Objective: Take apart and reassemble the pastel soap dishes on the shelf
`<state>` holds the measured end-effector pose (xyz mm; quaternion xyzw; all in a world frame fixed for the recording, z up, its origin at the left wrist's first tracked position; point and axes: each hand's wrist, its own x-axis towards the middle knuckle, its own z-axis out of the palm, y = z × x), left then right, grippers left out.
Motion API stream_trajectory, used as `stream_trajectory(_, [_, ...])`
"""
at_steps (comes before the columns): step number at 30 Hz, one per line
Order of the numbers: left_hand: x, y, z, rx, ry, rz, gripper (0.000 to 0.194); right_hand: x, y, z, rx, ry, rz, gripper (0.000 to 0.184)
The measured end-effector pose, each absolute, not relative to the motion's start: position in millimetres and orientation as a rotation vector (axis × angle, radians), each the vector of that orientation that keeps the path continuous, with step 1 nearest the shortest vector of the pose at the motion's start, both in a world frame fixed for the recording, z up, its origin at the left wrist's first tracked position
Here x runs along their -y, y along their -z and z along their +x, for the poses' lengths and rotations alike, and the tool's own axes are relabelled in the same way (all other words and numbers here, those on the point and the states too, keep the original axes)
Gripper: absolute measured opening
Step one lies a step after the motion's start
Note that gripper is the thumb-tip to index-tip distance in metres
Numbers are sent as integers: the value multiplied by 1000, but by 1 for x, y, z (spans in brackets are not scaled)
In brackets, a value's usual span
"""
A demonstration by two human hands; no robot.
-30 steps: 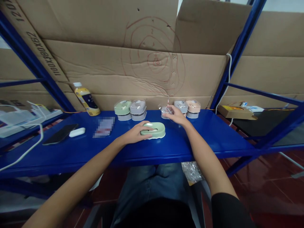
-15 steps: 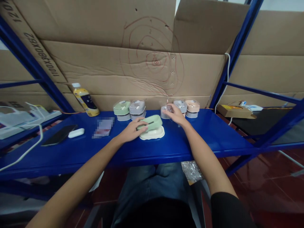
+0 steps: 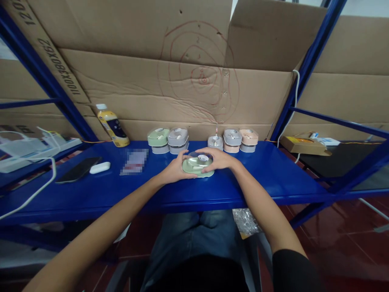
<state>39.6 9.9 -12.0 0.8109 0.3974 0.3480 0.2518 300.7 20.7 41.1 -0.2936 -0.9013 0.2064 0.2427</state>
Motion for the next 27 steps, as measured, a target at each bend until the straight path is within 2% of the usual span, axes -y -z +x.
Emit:
stream_trajectory(8, [-15,13,36,-969,-940,2212,128,-19,-32,285,2572,-495,-733,84])
stream_trajectory(16, [-21,16,33,-965,-1006,2218,109,-8,-27,275,2562,-217,-1012,81])
stream_trajectory(20, [-29,19,30,-956,-1024,2227,108,-6,-28,273,2550,-165,-1092,85])
stream_trajectory(22, [-33,21,27,-1050,-1063,2262,99,-6,-31,277,2551,-204,-1103,97])
stream_trajectory(24, [-36,22,24,-1222,-1144,2280,79,-7,-35,283,2560,-247,-1105,110])
stream_trajectory(25, [-36,22,23,-1309,-1194,2284,69,-7,-37,286,2557,-243,-1129,113])
stream_trajectory(27, [-35,20,20,-1442,-1288,2304,56,-9,-37,290,2526,-150,-1216,107])
